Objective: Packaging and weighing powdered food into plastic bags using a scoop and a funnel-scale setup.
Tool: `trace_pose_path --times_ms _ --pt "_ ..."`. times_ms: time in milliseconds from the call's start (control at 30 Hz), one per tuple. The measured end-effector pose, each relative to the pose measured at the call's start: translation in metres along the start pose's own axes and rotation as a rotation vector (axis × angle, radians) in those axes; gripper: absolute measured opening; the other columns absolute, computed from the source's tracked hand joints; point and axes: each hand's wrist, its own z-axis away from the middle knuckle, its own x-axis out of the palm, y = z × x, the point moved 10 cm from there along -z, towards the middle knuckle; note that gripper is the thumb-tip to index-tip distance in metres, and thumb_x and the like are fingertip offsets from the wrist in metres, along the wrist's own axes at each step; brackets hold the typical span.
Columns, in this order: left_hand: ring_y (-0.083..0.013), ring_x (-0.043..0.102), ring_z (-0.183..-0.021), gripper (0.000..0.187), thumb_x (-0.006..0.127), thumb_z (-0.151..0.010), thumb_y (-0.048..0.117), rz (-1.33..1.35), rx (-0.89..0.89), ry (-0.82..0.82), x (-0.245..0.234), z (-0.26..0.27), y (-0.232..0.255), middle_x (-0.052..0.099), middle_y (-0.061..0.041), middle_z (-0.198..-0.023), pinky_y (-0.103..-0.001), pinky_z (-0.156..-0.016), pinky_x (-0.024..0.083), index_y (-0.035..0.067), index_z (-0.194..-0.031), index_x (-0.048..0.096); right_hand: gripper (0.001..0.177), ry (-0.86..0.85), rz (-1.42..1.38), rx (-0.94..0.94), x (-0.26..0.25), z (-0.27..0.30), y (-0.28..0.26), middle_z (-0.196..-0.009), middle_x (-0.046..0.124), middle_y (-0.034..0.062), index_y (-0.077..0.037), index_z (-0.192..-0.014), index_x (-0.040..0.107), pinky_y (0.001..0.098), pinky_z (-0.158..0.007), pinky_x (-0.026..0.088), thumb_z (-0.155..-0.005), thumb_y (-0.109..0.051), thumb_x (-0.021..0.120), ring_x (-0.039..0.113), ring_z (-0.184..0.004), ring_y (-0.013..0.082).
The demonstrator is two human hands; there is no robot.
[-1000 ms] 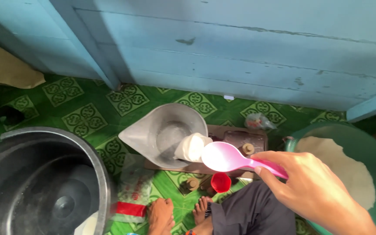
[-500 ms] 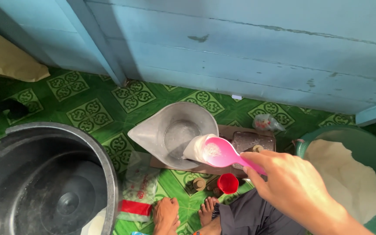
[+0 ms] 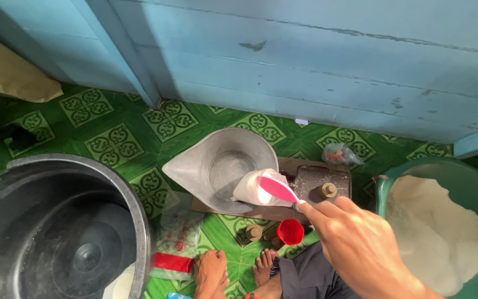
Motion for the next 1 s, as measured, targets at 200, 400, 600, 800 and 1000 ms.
trace_pose_path --times_ms 200,400,600,800,1000 --pt "-0.0262 0.068 -0.069 0.040 0.044 -0.085 0.036 0.061 -0.037 -0.032 -0.005 0.008 0.000 0.075 0.000 -0.070 -0.035 -0.069 0.054 0.012 -0.070 0.071 0.031 0.083 -0.066 0.151 -0.031 0.015 0.022 -0.081 0.070 -0.0118 -0.027 -0.108 0.072 0.0304 -0.050 0.050 -0.078 -0.023 0.066 0.061 -0.067 0.0121" --pt "-0.0283 0.069 -0.068 0.035 0.047 -0.085 0.036 0.066 -0.050 -0.013 0.014 -0.005 -0.015 0.076 -0.002 -0.071 -0.036 -0.067 0.055 0.012 -0.077 0.072 0.034 0.131 -0.187 0.420 -0.038 0.057 0.078 -0.076 0.073 -0.0145 -0.036 -0.103 0.077 0.0299 -0.045 0.049 -0.071 -0.024 0.074 0.062 -0.051 0.0089" --pt "-0.0281 0.071 -0.067 0.032 0.048 -0.086 0.033 0.089 -0.052 0.012 0.031 -0.017 -0.027 0.078 -0.005 -0.074 -0.036 -0.062 0.055 0.013 -0.081 0.073 0.040 0.200 -0.572 0.821 -0.010 0.119 0.156 -0.064 0.075 0.0001 -0.015 -0.105 0.079 0.0264 -0.043 0.042 -0.065 -0.010 0.082 0.054 -0.045 0.0117" --pt "-0.0265 0.075 -0.072 0.033 0.049 -0.088 0.025 0.176 -0.004 -0.004 0.063 -0.045 -0.046 0.079 -0.010 -0.079 -0.032 -0.069 0.059 0.004 -0.086 0.075 0.045 0.263 -1.040 1.231 0.074 0.205 0.224 -0.109 0.074 0.0136 -0.001 -0.124 0.069 0.0288 -0.075 0.051 -0.079 0.004 0.069 0.067 -0.090 0.0203" --pt "-0.0273 0.073 -0.057 0.027 0.056 -0.084 0.017 0.271 0.009 0.129 0.115 -0.108 -0.117 0.077 -0.012 -0.068 -0.032 -0.054 0.058 0.002 -0.079 0.077 0.038 0.170 -0.871 1.354 0.146 0.271 0.274 -0.099 0.075 0.0107 -0.008 -0.126 0.068 0.0308 -0.073 0.050 -0.088 -0.012 0.066 0.069 -0.085 0.0195"
